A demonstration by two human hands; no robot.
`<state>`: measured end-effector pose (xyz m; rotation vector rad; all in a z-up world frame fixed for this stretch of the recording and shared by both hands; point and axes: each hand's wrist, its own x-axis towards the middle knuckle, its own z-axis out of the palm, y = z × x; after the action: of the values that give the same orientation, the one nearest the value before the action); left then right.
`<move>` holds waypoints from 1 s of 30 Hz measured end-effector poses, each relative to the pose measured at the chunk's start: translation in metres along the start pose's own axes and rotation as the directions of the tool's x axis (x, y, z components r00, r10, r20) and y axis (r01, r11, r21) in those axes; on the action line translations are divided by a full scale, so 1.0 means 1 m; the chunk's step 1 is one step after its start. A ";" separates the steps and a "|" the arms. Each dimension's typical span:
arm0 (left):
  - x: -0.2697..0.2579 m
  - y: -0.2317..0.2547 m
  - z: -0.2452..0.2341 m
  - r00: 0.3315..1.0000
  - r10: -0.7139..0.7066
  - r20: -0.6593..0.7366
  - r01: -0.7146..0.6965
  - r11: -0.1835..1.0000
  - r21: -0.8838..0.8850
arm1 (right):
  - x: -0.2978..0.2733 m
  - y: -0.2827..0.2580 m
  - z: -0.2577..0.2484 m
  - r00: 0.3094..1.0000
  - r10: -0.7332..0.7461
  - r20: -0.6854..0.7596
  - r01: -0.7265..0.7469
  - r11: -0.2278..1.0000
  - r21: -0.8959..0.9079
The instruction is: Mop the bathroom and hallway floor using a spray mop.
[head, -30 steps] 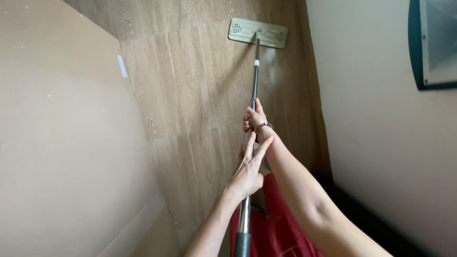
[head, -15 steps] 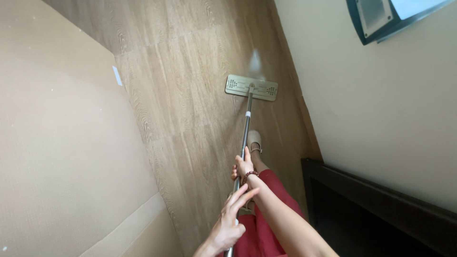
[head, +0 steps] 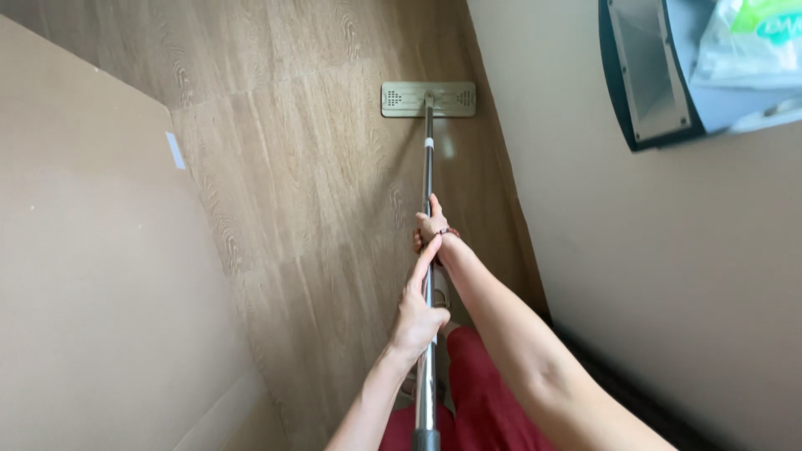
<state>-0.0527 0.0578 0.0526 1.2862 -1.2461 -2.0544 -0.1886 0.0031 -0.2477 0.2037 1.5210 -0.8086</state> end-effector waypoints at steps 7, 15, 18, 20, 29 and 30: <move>0.079 0.014 0.005 0.992 -0.118 -0.041 0.120 0.990 0.075 | 0.032 -0.083 0.008 0.998 0.030 0.060 -0.031 0.999 0.014; 0.041 0.004 0.022 0.993 -0.119 -0.003 0.118 0.982 0.145 | 0.029 -0.038 -0.027 0.968 0.052 0.244 -0.117 0.959 0.260; 0.005 0.000 0.026 0.991 -0.135 0.004 0.132 0.974 0.185 | 0.002 -0.007 -0.037 0.973 0.071 0.220 -0.132 0.952 0.277; -0.024 -0.030 0.028 0.998 -0.061 0.016 0.058 0.982 0.182 | -0.011 0.025 -0.048 0.975 0.075 0.211 -0.132 0.953 0.271; -0.207 -0.116 0.022 0.998 0.020 -0.058 -0.029 0.987 -0.156 | -0.108 0.203 -0.041 0.995 0.075 0.060 -0.075 0.997 -0.011; -0.226 -0.132 0.018 0.996 0.059 -0.068 -0.069 0.983 -0.172 | -0.119 0.223 -0.035 0.996 0.070 0.049 -0.069 0.997 -0.024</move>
<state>0.0564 0.2966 0.0554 1.2046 -1.0414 -2.0127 -0.0700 0.2273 -0.2201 0.2171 1.4674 -0.7359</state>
